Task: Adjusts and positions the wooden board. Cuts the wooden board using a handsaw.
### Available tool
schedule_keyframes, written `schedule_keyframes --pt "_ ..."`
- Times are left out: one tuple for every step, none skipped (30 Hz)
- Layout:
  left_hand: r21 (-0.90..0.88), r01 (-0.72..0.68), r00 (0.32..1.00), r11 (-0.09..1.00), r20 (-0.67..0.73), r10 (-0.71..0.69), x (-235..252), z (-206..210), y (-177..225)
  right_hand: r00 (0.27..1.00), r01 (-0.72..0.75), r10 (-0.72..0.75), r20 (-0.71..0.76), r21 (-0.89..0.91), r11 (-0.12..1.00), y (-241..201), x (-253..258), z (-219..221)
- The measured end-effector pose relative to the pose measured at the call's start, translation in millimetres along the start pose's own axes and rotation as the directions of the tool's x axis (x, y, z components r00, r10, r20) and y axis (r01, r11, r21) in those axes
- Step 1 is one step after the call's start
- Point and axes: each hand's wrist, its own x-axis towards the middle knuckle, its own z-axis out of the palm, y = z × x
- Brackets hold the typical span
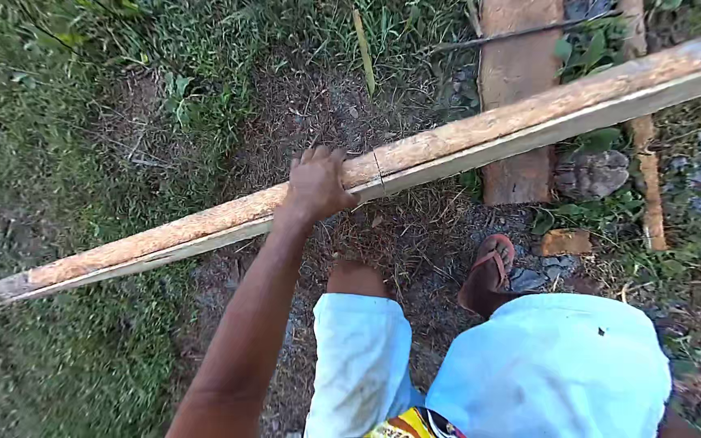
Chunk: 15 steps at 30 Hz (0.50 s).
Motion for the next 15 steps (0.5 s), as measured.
schedule_keyframes --pt "0.002 -0.005 1.0 1.0 0.006 0.005 -8 5 4 0.959 0.249 -0.223 -0.172 0.149 0.957 27 25 1" --pt "0.007 -0.004 1.0 1.0 0.009 0.004 -16 10 8 0.894 0.418 -0.35 -0.28 0.24 0.876 40 39 -4" --pt "0.003 0.0 1.0 1.0 0.011 0.0 -23 17 12 0.863 0.49 -0.403 -0.305 0.315 0.812 36 36 -19" --pt "-0.006 0.002 1.0 1.0 0.014 -0.002 -29 22 16 0.863 0.5 -0.405 -0.301 0.403 0.767 21 22 -34" --pt "-0.017 0.007 1.0 1.0 0.014 -0.007 -35 26 19 0.881 0.472 -0.372 -0.291 0.511 0.718 2 4 -45" --pt "-0.026 0.01 1.0 1.0 0.014 -0.009 -41 31 21 0.897 0.442 -0.34 -0.283 0.614 0.654 -16 -11 -52" --pt "-0.037 0.005 1.0 0.999 0.005 -0.004 -46 37 22 0.909 0.411 -0.314 -0.272 0.704 0.579 -31 -24 -57" --pt "-0.048 -0.002 1.0 0.999 -0.008 0.002 -51 41 23 0.92 0.379 -0.294 -0.258 0.774 0.507 -45 -35 -60" --pt "-0.057 -0.006 1.0 0.998 -0.014 0.005 -55 45 24 0.929 0.349 -0.279 -0.242 0.824 0.446 -59 -42 -62" --pt "-0.066 -0.003 1.0 0.998 -0.011 0.002 -59 47 26 0.937 0.319 -0.267 -0.225 0.862 0.394 -72 -48 -63" --pt "-0.072 0.002 1.0 0.997 -0.006 -0.002 -63 48 28 0.946 0.29 -0.248 -0.211 0.891 0.349 -85 -52 -64" --pt "-0.074 0.008 1.0 0.997 0.002 -0.008 -66 50 30 0.953 0.262 -0.229 -0.196 0.916 0.305 -98 -54 -65" --pt "-0.082 0.013 1.0 0.997 0.004 -0.012 -70 54 32 0.959 0.237 -0.217 -0.182 0.934 0.266 -110 -56 -66" --pt "-0.086 0.017 1.0 0.996 0.0 -0.017 -75 59 35 0.964 0.215 -0.206 -0.168 0.949 0.232 -121 -58 -66" --pt "-0.09 0.019 1.0 0.996 -0.009 -0.02 -80 64 37 0.968 0.197 -0.196 -0.157 0.959 0.206 -130 -61 -66"
